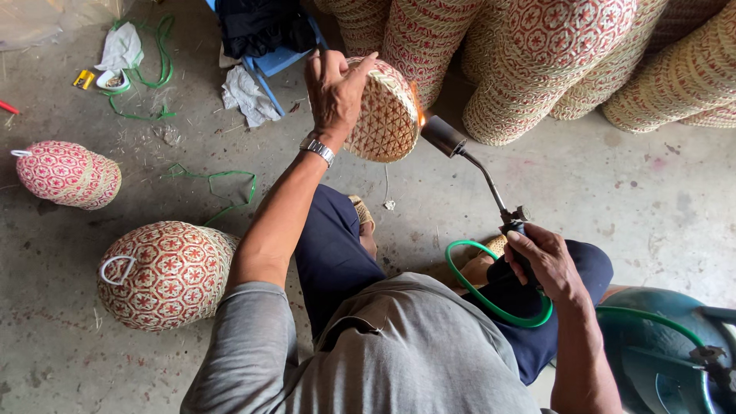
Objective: The person uses a handheld blowtorch to apply heat to the surface of woven baskets. They rotate each basket to treat different areas and then place it down before picking up another one.
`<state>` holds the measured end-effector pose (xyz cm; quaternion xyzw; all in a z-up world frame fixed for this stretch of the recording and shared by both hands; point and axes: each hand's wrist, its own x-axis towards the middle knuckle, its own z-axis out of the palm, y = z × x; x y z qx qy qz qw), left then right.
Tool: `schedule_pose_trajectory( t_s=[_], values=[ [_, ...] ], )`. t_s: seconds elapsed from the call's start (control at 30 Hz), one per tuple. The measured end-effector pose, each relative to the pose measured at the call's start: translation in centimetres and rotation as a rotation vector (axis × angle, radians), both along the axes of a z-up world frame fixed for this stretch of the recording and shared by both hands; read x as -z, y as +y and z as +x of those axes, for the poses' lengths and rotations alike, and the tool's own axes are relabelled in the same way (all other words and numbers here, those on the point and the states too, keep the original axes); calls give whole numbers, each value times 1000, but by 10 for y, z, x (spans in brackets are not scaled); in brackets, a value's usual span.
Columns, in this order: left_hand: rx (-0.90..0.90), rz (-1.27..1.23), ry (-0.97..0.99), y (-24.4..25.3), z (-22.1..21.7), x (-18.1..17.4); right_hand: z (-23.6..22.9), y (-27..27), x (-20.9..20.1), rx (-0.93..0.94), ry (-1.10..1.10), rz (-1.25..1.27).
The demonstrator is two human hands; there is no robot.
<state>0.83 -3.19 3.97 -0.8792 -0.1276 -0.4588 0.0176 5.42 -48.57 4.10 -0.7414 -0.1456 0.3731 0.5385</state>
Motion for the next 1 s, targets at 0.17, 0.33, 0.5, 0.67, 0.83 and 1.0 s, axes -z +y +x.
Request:
schedule_pose_trajectory(
  t_s=[0.17, 0.33, 0.5, 0.67, 0.83, 1.0],
  values=[
    [44, 93, 53, 3, 3, -2, 4, 6, 4, 14, -46, -110],
    [317, -165, -79, -6, 2, 12, 5, 2, -1, 40, 9, 16],
    [446, -995, 10, -30, 10, 33, 4, 10, -2, -45, -76, -5],
    [439, -1072, -116, -33, 8, 49, 5, 26, -3, -86, -144, -112],
    [583, -1297, -143, -16, 5, 68, 3, 34, -12, -141, -130, -76],
    [576, -1460, -195, -13, -12, 75, 7, 44, -22, -72, -210, -259]
  ],
)
